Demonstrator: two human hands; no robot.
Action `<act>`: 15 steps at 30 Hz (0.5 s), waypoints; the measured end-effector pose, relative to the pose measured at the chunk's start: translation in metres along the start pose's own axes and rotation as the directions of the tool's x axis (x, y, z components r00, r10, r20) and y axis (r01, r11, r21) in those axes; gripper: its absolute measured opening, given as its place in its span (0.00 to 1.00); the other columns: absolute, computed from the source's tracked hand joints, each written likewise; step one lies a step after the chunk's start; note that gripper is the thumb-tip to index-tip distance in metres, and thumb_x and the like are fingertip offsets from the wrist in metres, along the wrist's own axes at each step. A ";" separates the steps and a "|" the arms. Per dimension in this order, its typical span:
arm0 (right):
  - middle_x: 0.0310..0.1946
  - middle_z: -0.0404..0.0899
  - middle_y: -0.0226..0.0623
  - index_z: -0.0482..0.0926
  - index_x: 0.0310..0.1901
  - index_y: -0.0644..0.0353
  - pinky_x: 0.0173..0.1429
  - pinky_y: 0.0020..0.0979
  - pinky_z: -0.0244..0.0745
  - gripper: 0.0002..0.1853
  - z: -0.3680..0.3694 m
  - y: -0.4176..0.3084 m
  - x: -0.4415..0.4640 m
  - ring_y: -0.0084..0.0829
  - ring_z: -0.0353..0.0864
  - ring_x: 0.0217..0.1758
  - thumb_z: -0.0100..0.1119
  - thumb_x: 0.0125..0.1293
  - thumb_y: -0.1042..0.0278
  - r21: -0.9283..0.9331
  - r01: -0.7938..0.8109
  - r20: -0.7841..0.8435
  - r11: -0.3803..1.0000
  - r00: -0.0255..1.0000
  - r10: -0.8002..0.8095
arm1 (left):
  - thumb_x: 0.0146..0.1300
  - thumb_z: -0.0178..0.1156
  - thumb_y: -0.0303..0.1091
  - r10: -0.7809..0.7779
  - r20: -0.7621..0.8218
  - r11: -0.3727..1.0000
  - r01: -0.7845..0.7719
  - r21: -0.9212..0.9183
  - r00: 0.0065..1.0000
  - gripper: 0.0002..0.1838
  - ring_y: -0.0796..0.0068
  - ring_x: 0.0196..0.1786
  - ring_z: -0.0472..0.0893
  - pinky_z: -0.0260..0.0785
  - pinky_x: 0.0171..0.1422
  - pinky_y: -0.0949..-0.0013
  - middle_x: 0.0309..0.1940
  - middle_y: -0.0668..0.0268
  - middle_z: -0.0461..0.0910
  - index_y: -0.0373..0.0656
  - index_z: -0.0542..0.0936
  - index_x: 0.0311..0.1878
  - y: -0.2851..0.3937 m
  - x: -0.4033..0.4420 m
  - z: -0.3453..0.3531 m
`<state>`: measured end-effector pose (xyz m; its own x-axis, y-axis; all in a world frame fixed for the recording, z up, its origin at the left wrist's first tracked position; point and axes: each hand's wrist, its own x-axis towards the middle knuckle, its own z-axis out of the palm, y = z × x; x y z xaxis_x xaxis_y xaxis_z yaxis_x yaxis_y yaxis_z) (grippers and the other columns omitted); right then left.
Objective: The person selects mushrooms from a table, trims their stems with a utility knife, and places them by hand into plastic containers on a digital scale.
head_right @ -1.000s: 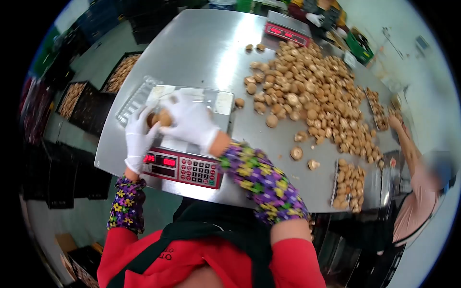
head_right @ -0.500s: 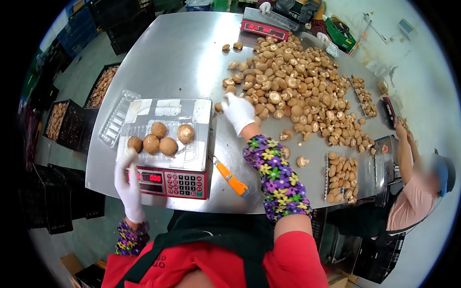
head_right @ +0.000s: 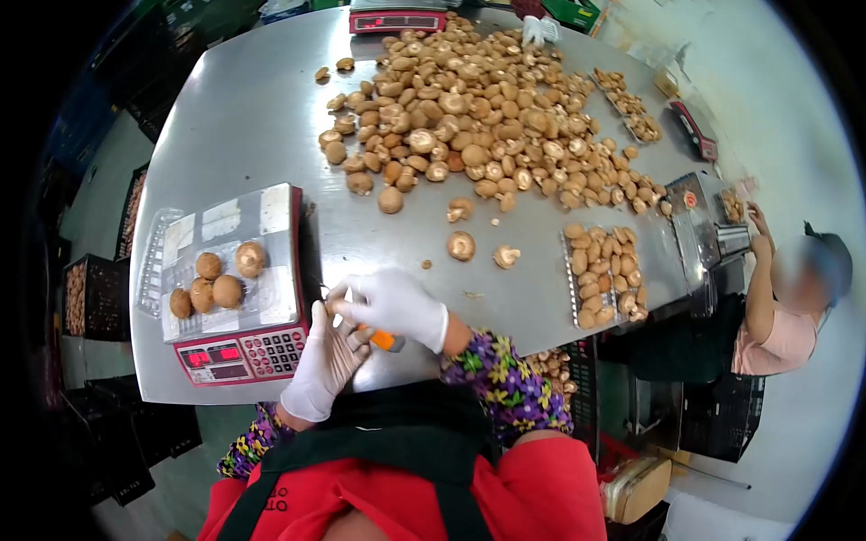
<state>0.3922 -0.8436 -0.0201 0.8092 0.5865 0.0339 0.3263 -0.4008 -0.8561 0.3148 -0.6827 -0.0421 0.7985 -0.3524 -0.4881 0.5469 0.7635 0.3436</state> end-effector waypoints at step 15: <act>0.48 0.79 0.42 0.77 0.54 0.62 0.62 0.34 0.72 0.14 -0.032 0.053 -0.005 0.40 0.78 0.56 0.56 0.69 0.68 0.128 -0.210 -0.573 0.969 0.782 0.246 | 0.62 0.61 0.22 0.777 0.411 -0.189 -0.446 0.875 0.477 0.16 0.66 0.55 0.79 0.70 0.62 0.66 0.48 0.58 0.79 0.39 0.77 0.53 0.068 -0.070 -0.001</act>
<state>0.4213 -0.8902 -0.0497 0.9928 -0.0433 0.1118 0.0834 -0.4215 -0.9030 0.2965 -0.6056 0.0147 0.9092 0.2027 0.3638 -0.2393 -0.4606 0.8547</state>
